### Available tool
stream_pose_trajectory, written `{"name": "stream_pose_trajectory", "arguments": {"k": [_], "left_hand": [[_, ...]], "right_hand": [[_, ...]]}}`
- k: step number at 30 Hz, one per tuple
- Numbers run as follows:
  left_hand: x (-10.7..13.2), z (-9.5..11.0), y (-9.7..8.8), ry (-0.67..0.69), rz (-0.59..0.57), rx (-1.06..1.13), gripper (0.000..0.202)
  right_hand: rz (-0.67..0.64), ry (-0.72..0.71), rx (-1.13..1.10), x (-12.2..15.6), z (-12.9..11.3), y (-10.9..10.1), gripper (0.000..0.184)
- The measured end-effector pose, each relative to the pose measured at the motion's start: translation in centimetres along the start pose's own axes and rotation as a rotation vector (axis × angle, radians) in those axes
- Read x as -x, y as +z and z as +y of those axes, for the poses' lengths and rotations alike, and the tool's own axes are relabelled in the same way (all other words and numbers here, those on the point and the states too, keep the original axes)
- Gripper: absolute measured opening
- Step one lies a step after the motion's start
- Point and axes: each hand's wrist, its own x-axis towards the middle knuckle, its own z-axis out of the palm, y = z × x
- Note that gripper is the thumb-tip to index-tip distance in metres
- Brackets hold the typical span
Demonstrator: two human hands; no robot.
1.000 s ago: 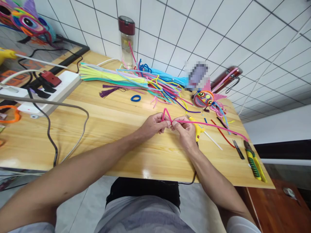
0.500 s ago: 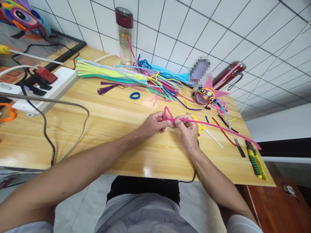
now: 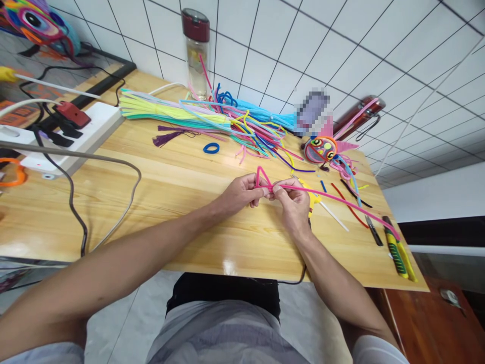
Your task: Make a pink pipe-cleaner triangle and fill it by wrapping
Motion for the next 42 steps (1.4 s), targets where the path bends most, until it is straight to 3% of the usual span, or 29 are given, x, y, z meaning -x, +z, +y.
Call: {"name": "stream_pose_trajectory", "arguments": {"k": [18,27,42], "left_hand": [[0.13,0.19,-0.09,-0.001,-0.001,-0.024,0.032],[0.12,0.2,-0.09,-0.003,0.015,-0.028,0.032],[0.16,0.49,0.13,0.01,0.006,-0.025,0.03]], "right_hand": [[-0.03,0.01,-0.057,0.3,0.17,0.03,0.024],[-0.064,0.084,-0.141,0.31,0.04,-0.03,0.026],[-0.026,0.109,-0.119,0.5,-0.29,0.27,0.022]]}}
